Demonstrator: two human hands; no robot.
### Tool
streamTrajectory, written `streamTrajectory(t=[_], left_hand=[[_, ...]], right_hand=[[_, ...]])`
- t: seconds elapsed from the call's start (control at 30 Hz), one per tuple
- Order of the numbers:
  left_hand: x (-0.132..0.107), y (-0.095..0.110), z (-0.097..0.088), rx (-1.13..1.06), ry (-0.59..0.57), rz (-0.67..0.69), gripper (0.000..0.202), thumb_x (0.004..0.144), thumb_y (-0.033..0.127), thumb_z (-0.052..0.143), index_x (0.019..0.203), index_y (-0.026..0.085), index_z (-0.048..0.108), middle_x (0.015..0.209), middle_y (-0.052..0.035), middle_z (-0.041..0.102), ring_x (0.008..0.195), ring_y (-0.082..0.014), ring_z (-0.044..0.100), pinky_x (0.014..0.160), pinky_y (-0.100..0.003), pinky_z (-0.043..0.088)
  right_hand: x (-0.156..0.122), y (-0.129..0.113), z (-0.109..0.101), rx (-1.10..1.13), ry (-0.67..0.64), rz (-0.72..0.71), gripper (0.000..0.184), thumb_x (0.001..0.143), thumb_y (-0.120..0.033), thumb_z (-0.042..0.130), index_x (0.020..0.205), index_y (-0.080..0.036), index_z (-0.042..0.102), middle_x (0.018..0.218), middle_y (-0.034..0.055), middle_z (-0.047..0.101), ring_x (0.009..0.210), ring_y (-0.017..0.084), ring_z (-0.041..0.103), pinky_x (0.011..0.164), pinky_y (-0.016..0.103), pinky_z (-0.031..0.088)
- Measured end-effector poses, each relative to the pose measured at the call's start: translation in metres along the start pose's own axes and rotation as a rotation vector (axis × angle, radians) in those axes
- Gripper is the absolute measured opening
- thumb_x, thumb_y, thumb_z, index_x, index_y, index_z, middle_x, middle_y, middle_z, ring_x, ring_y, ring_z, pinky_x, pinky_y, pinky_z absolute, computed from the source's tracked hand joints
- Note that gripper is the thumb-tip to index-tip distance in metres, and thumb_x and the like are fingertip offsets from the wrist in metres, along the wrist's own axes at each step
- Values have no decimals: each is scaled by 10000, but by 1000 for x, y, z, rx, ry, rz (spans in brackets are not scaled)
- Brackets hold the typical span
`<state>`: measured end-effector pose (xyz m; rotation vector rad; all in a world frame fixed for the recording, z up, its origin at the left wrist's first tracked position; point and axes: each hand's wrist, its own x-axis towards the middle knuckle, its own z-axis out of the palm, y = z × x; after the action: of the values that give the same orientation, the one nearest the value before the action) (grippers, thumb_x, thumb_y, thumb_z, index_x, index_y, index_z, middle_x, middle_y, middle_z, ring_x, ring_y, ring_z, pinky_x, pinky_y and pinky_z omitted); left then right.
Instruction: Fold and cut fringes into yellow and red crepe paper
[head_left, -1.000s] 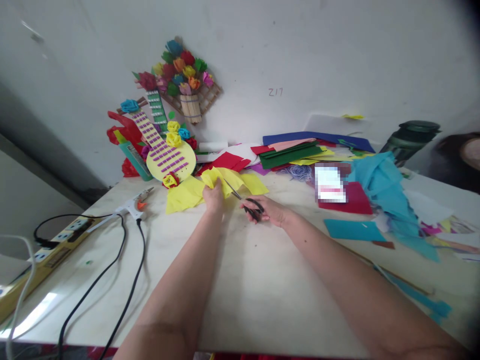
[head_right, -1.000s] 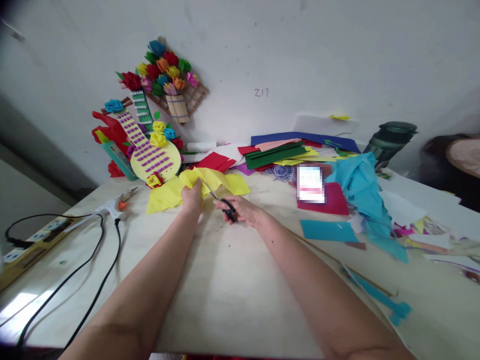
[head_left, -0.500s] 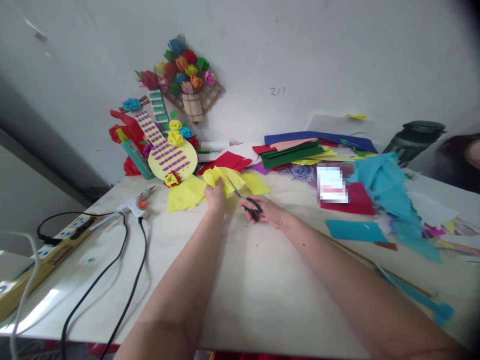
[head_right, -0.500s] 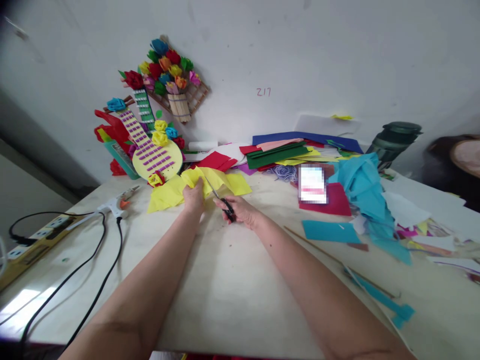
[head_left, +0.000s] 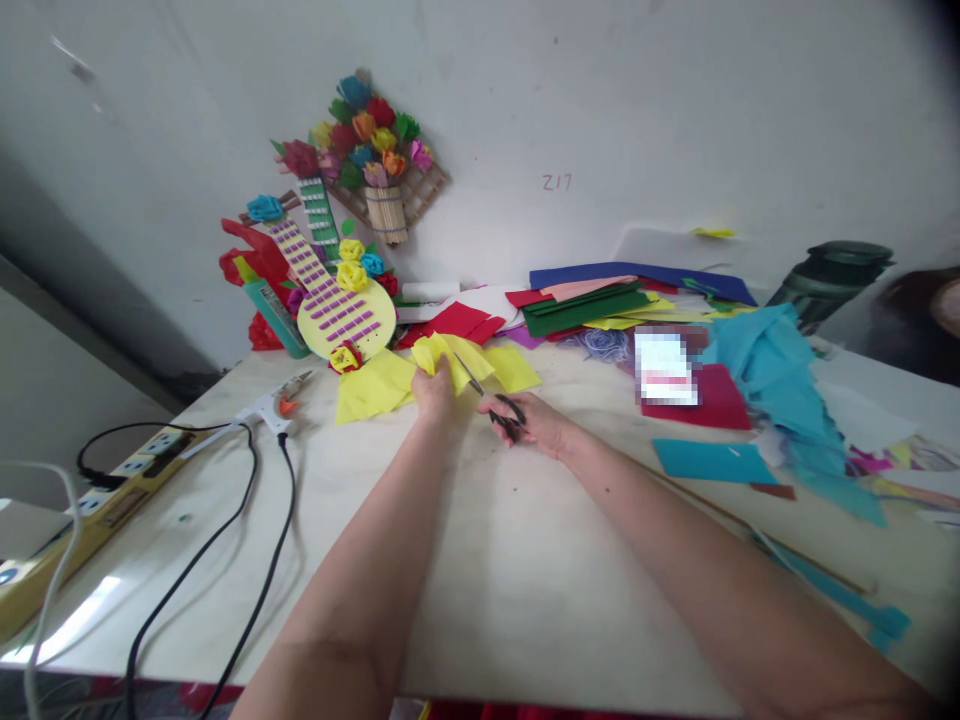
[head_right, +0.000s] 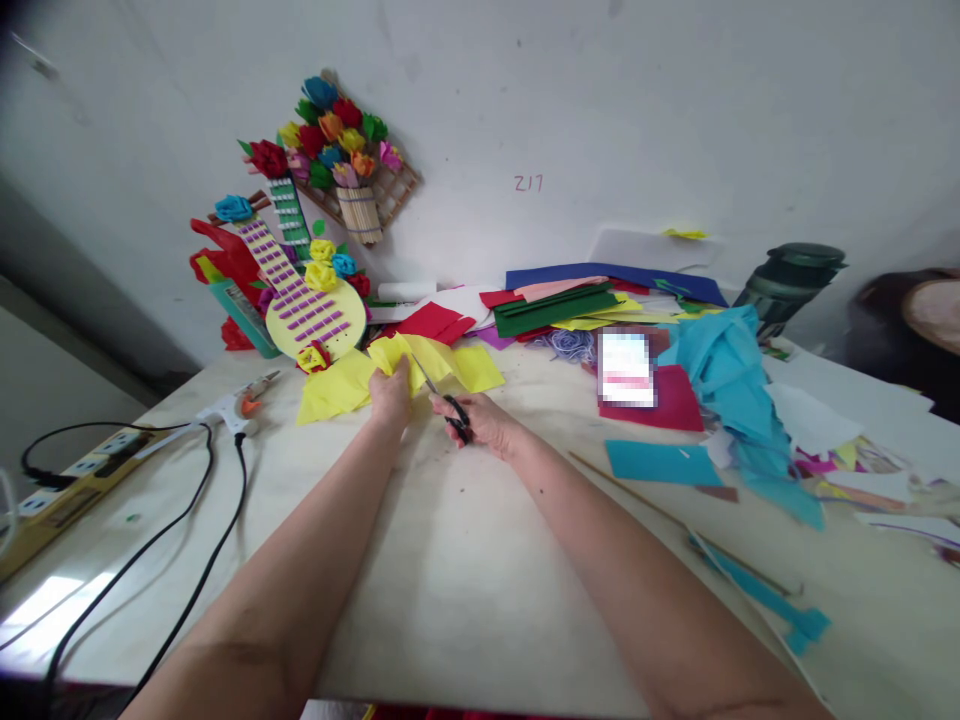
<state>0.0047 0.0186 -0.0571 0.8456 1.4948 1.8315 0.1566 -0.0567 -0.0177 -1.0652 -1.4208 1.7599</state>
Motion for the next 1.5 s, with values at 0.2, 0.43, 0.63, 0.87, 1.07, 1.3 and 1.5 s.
streamTrajectory(t=[0.2, 0.43, 0.63, 0.87, 1.07, 1.3, 1.5], left_hand=[[-2, 3, 0, -52, -18, -9, 266, 734, 304, 561, 942, 139, 567, 993, -112, 623, 866, -175, 602, 745, -280, 466], [-2, 1, 2, -105, -12, -1, 282, 715, 310, 575, 936, 135, 569, 990, -115, 625, 858, -192, 609, 751, -296, 472], [-2, 1, 2, -91, -10, -6, 300, 712, 321, 576, 946, 135, 565, 1002, -115, 623, 876, -187, 604, 758, -288, 469], [-5, 5, 0, -60, 6, -23, 288, 711, 332, 578, 929, 144, 570, 974, -110, 625, 848, -191, 608, 747, -301, 476], [-6, 5, 1, -65, 24, -32, 286, 710, 334, 581, 926, 146, 563, 956, -97, 631, 827, -175, 610, 729, -278, 476], [-4, 2, 2, -70, 41, -3, 277, 710, 318, 581, 912, 129, 562, 963, -121, 625, 844, -198, 607, 762, -317, 470], [-7, 5, 1, -59, 43, -18, 265, 719, 319, 574, 916, 142, 565, 968, -106, 629, 839, -174, 607, 746, -280, 470]], right_hand=[[-3, -3, 1, -2, -4, 11, 353, 715, -432, 569, 833, -100, 576, 487, -25, 520, 362, 48, 421, 330, 164, 307], [-1, -2, 0, 1, -16, 2, 367, 721, -434, 564, 860, -94, 573, 484, -21, 526, 348, 48, 415, 325, 171, 286], [0, 0, -1, 18, -18, -4, 386, 709, -456, 572, 846, -96, 568, 485, -27, 515, 344, 44, 408, 318, 171, 271], [2, 3, -1, 18, -4, 4, 408, 690, -475, 587, 843, -97, 572, 482, -33, 503, 345, 39, 391, 332, 176, 272], [2, 5, -1, 20, 0, -25, 445, 676, -498, 589, 854, -91, 568, 471, -45, 477, 346, 35, 373, 346, 180, 267], [3, 7, 0, 4, 16, -25, 440, 680, -503, 582, 847, -96, 574, 472, -43, 479, 347, 36, 378, 350, 179, 266], [3, 6, 2, 8, 20, -32, 405, 679, -477, 589, 835, -103, 583, 484, -32, 505, 344, 40, 382, 342, 184, 276]])
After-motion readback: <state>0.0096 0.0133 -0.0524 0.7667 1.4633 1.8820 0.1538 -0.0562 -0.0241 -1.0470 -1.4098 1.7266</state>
